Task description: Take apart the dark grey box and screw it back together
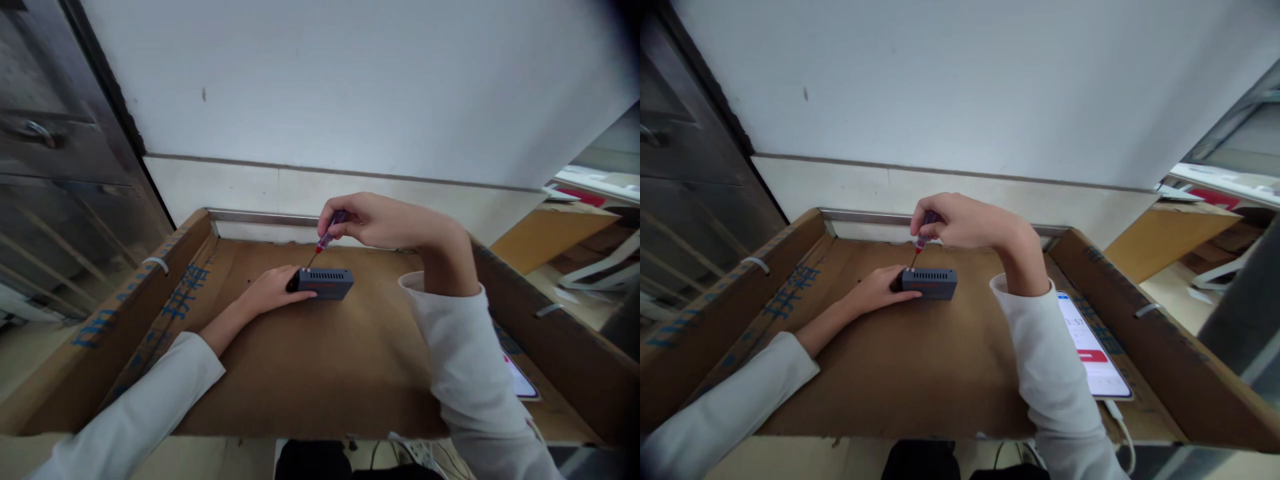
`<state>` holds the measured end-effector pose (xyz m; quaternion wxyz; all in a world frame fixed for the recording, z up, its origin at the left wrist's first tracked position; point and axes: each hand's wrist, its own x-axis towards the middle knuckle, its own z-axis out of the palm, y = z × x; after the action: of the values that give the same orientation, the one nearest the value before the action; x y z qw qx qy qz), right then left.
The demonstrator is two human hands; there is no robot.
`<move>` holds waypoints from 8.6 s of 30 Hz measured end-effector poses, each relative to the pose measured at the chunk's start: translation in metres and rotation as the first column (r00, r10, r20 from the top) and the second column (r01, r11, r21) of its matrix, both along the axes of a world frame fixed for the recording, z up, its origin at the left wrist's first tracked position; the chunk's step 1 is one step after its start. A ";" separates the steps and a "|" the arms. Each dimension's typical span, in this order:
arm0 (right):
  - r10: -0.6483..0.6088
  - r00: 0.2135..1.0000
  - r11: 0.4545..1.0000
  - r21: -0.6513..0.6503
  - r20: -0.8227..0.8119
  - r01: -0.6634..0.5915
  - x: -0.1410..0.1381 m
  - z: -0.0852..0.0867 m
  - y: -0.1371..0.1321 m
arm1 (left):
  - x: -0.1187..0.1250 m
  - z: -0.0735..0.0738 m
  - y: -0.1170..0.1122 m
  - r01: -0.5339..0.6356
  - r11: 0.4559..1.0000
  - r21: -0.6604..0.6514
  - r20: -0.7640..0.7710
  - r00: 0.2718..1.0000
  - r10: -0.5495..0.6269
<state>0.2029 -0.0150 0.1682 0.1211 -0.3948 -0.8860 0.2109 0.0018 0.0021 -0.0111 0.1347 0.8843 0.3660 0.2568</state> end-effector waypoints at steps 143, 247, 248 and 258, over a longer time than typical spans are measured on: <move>-0.142 0.686 0.418 0.585 -0.713 0.694 0.025 -0.150 0.001 | -0.095 0.011 0.014 -0.153 0.939 -0.308 0.084 0.979 0.187; -0.136 0.629 0.734 0.349 -0.765 0.583 0.033 -0.087 0.000 | -0.017 0.005 -0.017 0.085 0.988 0.128 0.231 0.966 -0.113; -0.137 0.641 0.736 0.356 -0.755 0.576 0.031 -0.087 0.000 | -0.018 0.005 -0.016 0.083 0.987 0.138 0.217 0.970 -0.112; -0.201 0.719 0.773 0.342 -0.665 0.533 0.027 -0.085 0.008 | -0.018 0.005 -0.013 0.095 0.974 0.205 0.172 0.976 -0.132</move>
<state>0.2302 -0.0072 0.0833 0.5330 -0.4359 -0.7234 0.0505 -0.0165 -0.0112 -0.0064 0.0950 0.8851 0.2737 0.3644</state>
